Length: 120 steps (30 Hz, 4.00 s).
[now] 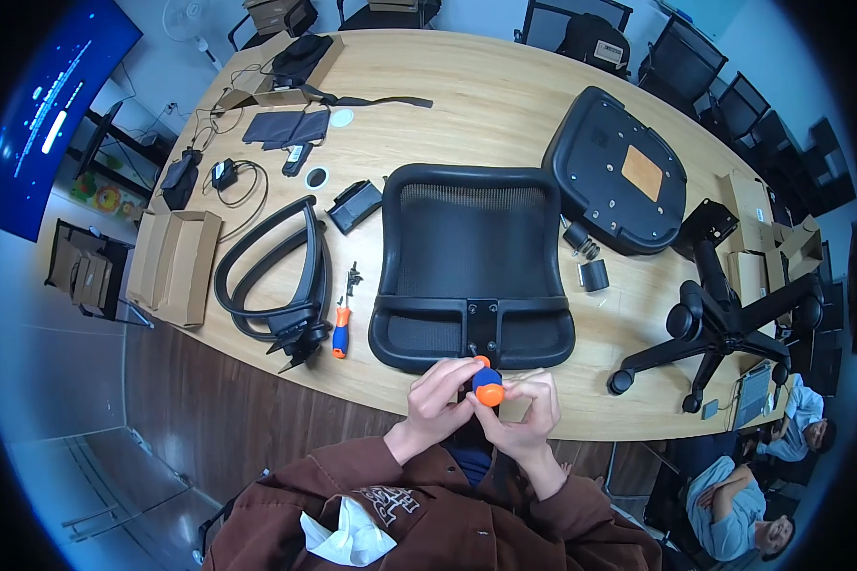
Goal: Assembling components of an office chair by attaching the backrest bracket and securing it with screws.
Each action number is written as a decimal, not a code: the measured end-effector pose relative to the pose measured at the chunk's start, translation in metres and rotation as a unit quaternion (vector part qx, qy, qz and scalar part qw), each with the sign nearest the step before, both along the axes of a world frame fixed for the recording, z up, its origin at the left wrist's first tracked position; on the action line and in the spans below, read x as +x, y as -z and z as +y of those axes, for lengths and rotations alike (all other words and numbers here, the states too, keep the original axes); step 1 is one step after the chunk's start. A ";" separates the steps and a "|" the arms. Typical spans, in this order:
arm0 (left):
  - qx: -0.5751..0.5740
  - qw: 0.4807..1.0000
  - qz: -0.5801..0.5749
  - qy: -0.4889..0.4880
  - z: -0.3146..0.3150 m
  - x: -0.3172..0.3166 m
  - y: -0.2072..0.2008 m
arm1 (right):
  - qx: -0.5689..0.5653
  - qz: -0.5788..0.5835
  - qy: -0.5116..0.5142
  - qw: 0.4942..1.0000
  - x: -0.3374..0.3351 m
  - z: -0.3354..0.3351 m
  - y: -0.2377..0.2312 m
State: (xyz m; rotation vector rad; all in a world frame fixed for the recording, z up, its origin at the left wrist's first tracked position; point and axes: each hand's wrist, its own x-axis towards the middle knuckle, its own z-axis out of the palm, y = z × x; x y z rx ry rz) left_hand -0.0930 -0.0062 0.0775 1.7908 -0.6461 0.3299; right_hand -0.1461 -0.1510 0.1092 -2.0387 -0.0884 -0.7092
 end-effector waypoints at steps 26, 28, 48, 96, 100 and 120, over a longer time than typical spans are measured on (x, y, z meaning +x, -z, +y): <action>0.236 0.915 0.323 -0.053 -0.007 0.025 0.106 | 0.251 -0.036 -0.143 0.957 0.011 0.013 0.050; 0.235 0.914 0.327 -0.053 -0.006 0.026 0.102 | 0.267 -0.038 -0.134 0.953 0.008 0.007 0.046; 0.022 0.996 -0.066 -0.047 -0.004 -0.004 0.028 | 0.220 -0.078 -0.106 0.967 0.003 0.028 0.060; -0.024 0.998 -0.042 0.027 0.009 0.003 0.021 | 0.042 0.044 -0.002 0.998 0.003 0.013 -0.009; 0.005 0.999 -0.038 0.027 0.008 0.004 0.020 | -0.020 0.028 -0.144 0.989 0.012 -0.001 -0.006; -0.041 0.999 -0.036 -0.005 0.000 -0.006 0.026 | -0.034 0.002 0.021 0.999 -0.008 0.006 0.011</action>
